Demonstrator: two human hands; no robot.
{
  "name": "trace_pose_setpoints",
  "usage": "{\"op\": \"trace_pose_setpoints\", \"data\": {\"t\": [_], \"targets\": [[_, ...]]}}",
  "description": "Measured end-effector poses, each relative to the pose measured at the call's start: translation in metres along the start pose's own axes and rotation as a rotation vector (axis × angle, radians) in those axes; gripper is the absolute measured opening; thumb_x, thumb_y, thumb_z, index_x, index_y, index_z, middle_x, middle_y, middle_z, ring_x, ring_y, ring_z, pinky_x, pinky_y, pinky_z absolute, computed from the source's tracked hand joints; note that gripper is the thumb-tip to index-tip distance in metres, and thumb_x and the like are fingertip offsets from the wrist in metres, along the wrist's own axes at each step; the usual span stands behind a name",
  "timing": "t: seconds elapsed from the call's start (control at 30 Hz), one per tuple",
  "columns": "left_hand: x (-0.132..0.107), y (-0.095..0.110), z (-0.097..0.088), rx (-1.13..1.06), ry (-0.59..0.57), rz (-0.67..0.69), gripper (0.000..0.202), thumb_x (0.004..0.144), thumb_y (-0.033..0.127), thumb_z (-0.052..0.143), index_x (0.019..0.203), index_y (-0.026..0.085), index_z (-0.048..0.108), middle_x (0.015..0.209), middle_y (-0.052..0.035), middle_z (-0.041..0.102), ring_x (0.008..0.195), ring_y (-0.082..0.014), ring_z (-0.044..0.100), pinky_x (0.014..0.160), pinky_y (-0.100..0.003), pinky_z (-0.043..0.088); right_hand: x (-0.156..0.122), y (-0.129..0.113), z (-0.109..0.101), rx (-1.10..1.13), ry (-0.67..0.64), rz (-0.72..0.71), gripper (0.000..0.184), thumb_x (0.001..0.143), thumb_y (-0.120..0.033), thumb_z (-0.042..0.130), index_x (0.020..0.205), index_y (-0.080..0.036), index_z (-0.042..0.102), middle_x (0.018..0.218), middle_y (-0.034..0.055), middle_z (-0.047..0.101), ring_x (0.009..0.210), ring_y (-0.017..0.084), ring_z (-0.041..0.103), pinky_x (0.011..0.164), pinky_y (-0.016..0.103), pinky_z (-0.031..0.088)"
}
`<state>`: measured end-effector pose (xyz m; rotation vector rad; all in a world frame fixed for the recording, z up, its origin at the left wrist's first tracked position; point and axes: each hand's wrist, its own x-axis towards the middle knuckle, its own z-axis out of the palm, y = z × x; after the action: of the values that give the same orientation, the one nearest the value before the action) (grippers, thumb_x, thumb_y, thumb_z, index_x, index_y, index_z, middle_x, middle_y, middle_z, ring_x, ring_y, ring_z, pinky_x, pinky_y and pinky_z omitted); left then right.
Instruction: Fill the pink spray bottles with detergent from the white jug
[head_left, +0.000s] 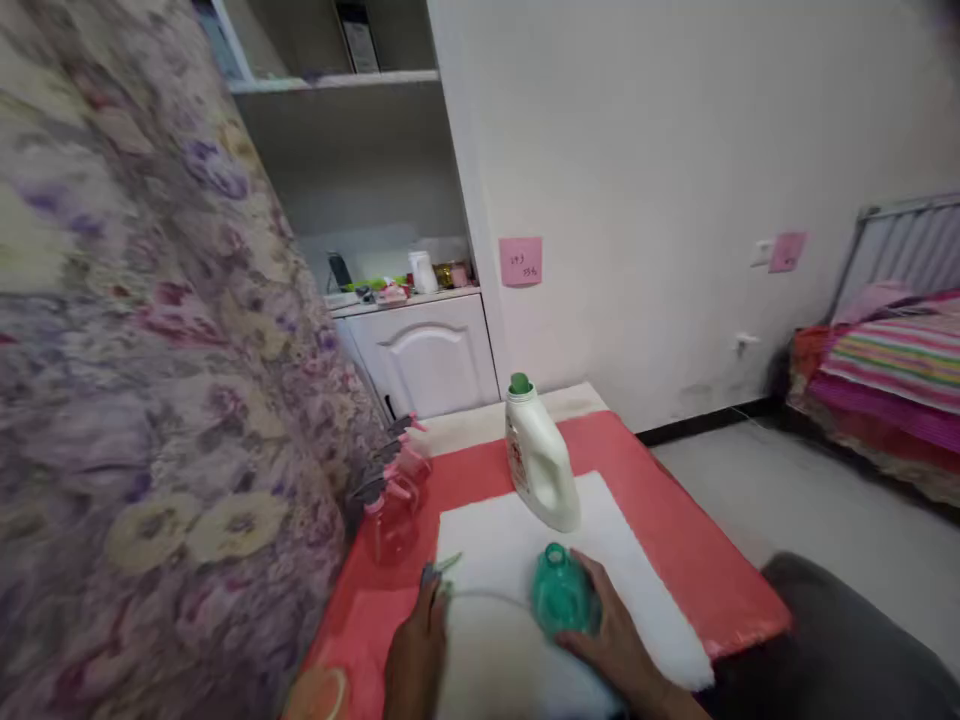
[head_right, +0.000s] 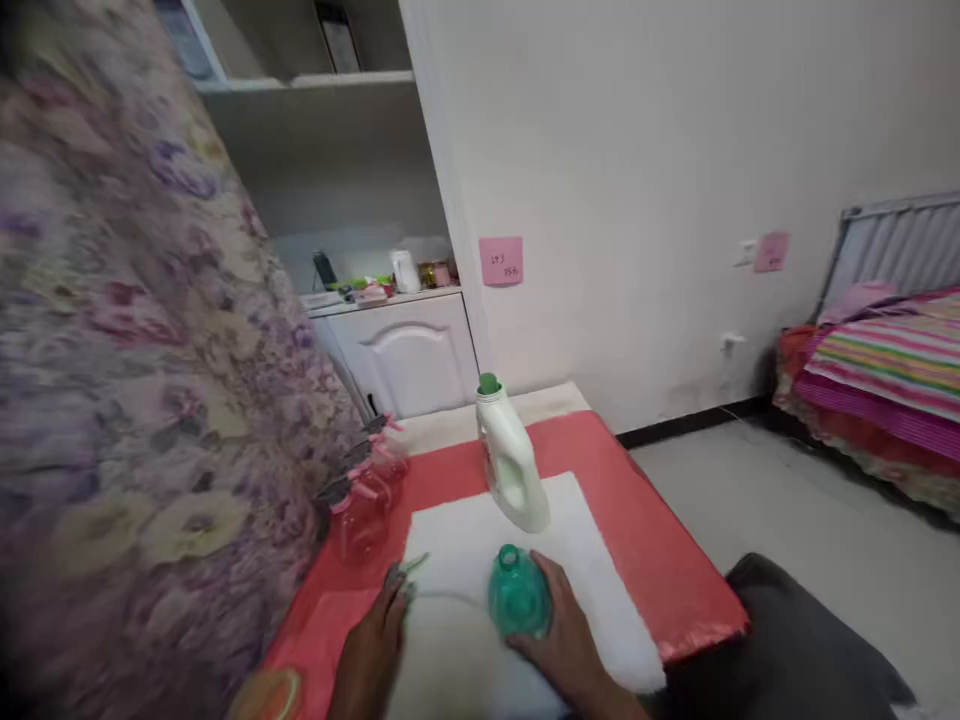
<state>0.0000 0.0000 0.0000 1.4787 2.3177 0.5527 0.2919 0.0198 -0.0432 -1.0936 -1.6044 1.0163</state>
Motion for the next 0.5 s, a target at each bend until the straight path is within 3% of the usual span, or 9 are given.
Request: {"op": "trace_pose_setpoints", "data": {"t": [0.3,0.4,0.5], "targets": [[-0.006,0.034,-0.007,0.008,0.164,-0.059,0.042,0.091,0.046,0.041,0.117,0.019,0.060,0.099,-0.0170,0.075,0.096,-0.0351,0.070,0.079,-0.042,0.049,0.007,0.004,0.000,0.015,0.060,-0.091,0.079,0.066,-0.028,0.075,0.137,-0.021,0.041,0.138,0.0121,0.053,0.132,0.032,0.047,0.114,0.047,0.036],[-0.013,0.036,-0.009,-0.081,0.221,-0.078,0.034,0.090,0.041,0.042,0.109,0.021,0.061,0.085,-0.0123,0.075,0.086,-0.0331,0.071,0.075,-0.041,0.049,0.008,0.007,0.002,0.025,0.071,-0.101,0.079,0.065,-0.026,0.076,0.136,-0.020,0.042,0.137,0.0130,0.055,0.131,0.033,0.049,0.113,0.049,0.037],[-0.024,0.034,-0.008,-0.248,0.247,-0.089,0.034,0.090,0.047,0.039,0.102,0.024,0.060,0.067,-0.0045,0.072,0.068,-0.0283,0.071,0.065,-0.036,0.051,0.009,0.010,0.004,0.035,0.095,-0.120,0.077,0.065,-0.025,0.076,0.135,-0.021,0.045,0.135,0.0120,0.056,0.129,0.032,0.050,0.112,0.049,0.039]]}}
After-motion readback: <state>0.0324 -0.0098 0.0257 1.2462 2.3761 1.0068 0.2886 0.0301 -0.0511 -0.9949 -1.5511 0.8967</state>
